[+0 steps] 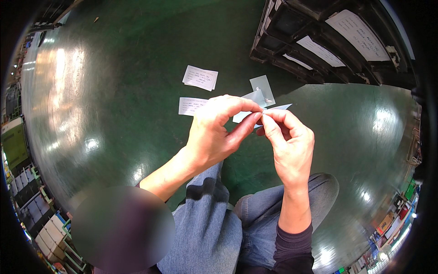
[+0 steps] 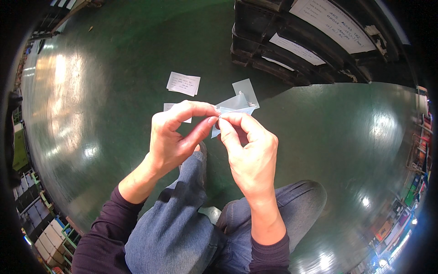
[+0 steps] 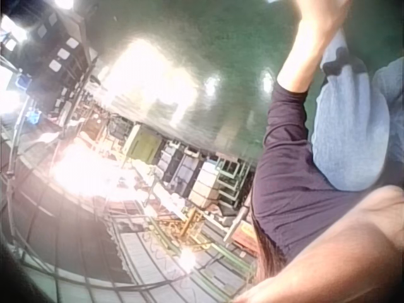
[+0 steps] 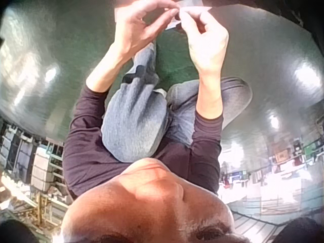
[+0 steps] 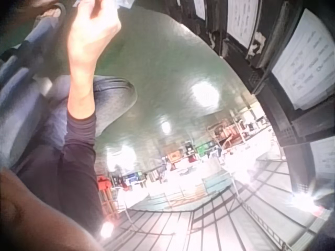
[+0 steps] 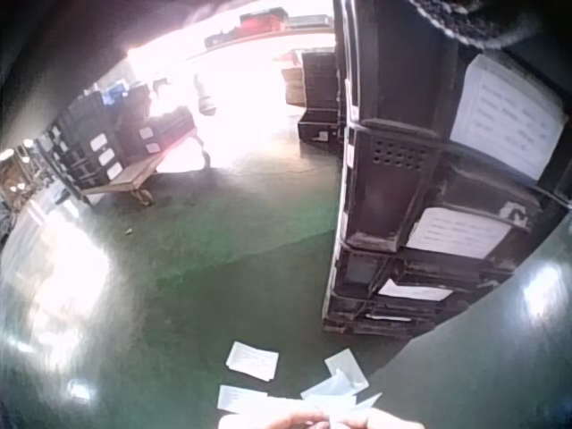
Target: The person sits on the floor and repeatedly picks up small paper slips, folds them, and places them into compartments of stacked black plastic crates. The person also moves a crate and gathers remaining papers into a cardboard box.
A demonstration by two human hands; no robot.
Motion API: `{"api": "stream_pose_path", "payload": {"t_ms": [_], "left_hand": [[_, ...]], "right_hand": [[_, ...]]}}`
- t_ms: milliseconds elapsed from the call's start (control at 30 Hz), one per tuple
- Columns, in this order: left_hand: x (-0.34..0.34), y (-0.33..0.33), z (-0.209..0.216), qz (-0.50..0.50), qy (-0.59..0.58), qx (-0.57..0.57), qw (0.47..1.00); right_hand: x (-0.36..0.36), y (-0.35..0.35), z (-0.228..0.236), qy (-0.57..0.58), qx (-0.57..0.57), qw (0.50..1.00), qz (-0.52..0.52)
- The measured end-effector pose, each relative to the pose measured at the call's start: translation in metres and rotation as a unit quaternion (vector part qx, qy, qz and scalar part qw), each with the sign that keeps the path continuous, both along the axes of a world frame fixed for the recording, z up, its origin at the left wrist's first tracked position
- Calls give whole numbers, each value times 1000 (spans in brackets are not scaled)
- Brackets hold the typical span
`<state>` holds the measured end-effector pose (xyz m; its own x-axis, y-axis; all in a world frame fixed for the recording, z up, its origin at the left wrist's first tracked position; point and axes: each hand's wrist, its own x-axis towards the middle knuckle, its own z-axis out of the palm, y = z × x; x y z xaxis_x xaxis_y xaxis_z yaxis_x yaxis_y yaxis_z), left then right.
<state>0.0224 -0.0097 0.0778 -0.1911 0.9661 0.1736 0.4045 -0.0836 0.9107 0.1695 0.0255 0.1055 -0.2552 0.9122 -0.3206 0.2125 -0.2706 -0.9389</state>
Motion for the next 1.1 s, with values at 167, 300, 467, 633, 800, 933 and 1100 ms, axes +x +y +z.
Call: {"api": "stream_pose_path", "payload": {"t_ms": [167,300,467,633,800,933,1100], "left_hand": [[0,3,-1,-9,45,33,998],[0,3,1,-13,40,14,999],[1,4,2,-13,10,-22,1000],[2,4,2,-21,-7,-35,999],[3,6,-1,-24,35,25,999],[3,6,-2,-24,32,33,999],[2,3,-3,-17,10,3,1000]], "right_hand": [[2,0,0,-20,13,1000,19],[3,1,-1,-20,15,999,21],[5,1,-1,-27,20,999,26],[7,1,0,-20,17,999,20],[8,1,0,-27,27,999,20],[7,1,0,-26,31,999,19],[5,-1,0,-25,27,999,19]]}}
